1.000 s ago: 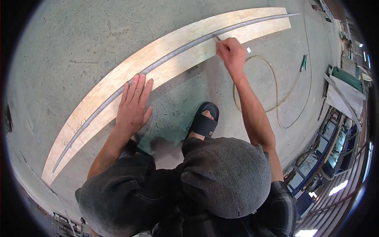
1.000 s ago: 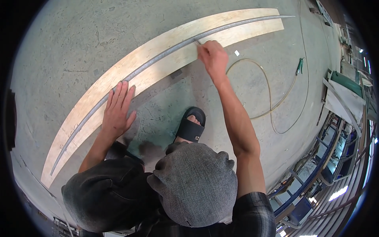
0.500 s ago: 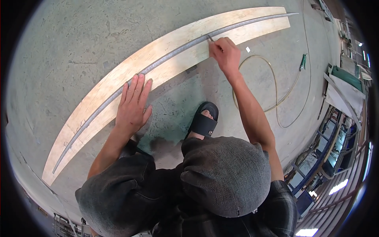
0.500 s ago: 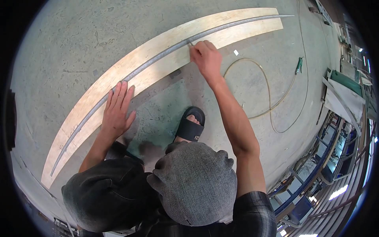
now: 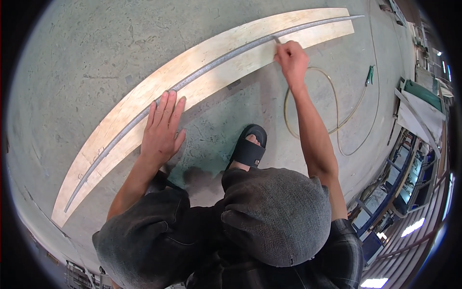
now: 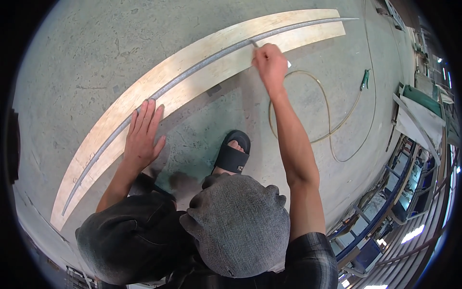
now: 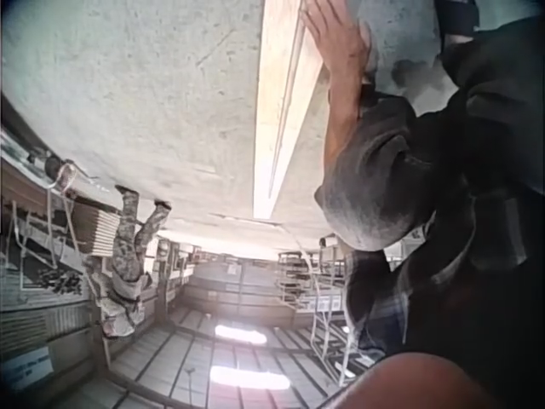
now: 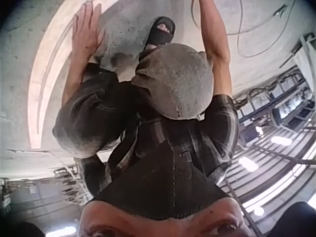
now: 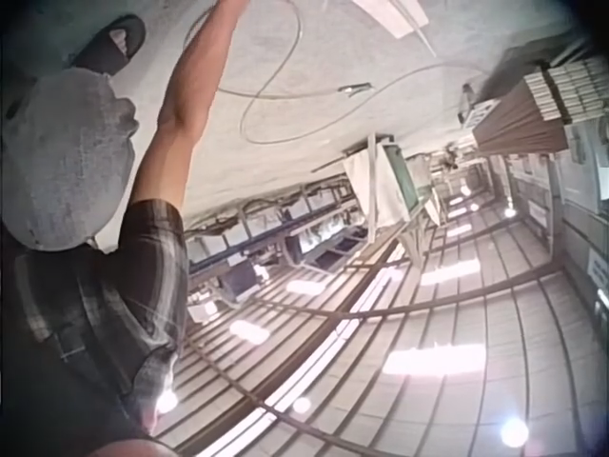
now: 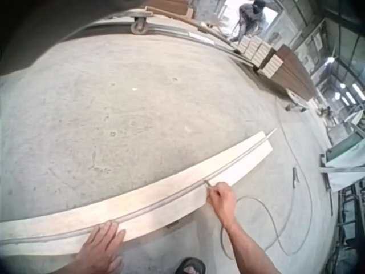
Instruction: Measuring and marking a wooden plank with a ruler and pencil, then transporting a metal can across a factory floor.
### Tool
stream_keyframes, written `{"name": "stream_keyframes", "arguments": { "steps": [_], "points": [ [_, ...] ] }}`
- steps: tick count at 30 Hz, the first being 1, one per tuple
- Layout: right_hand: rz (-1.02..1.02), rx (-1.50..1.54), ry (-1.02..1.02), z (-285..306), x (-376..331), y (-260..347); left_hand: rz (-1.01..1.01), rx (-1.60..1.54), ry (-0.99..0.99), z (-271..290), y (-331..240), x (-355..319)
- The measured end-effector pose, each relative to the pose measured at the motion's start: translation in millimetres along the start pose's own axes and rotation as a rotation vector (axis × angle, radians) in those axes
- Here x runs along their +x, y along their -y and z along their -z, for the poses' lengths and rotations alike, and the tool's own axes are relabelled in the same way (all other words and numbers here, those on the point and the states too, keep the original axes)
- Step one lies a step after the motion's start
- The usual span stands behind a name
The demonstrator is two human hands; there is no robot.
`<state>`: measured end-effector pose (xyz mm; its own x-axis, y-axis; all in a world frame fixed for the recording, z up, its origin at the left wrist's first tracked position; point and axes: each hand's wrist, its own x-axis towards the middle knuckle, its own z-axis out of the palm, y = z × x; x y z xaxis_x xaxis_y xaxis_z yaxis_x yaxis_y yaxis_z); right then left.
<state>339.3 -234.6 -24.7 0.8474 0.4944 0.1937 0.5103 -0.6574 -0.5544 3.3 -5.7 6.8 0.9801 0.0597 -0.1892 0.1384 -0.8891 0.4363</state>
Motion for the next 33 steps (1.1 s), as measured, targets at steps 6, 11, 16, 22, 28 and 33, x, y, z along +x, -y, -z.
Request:
{"name": "stream_keyframes", "arguments": {
  "steps": [6, 11, 16, 22, 28, 33],
  "points": [
    [0.315, -0.004, 0.062, -9, -12, 8, 0.009, 0.004, 0.006, 0, 1, -2],
    [-0.063, -0.022, 0.024, 5, 7, -7, 0.003, -0.006, -0.003, 0, 0, -1],
    [0.348, 0.030, 0.051, -14, -13, 5, 0.020, -0.028, 0.020, 2, 2, -4],
    [0.130, 0.011, -0.022, -5, -2, -6, 0.006, 0.005, 0.007, 1, -1, 0],
    [0.296, -0.045, 0.022, -4, -9, 12, 0.002, 0.008, 0.001, -1, -1, 0],
    [0.428, -0.030, 0.075, -14, -23, 29, 0.013, -0.006, 0.009, -3, 1, -2]
  ]
}}
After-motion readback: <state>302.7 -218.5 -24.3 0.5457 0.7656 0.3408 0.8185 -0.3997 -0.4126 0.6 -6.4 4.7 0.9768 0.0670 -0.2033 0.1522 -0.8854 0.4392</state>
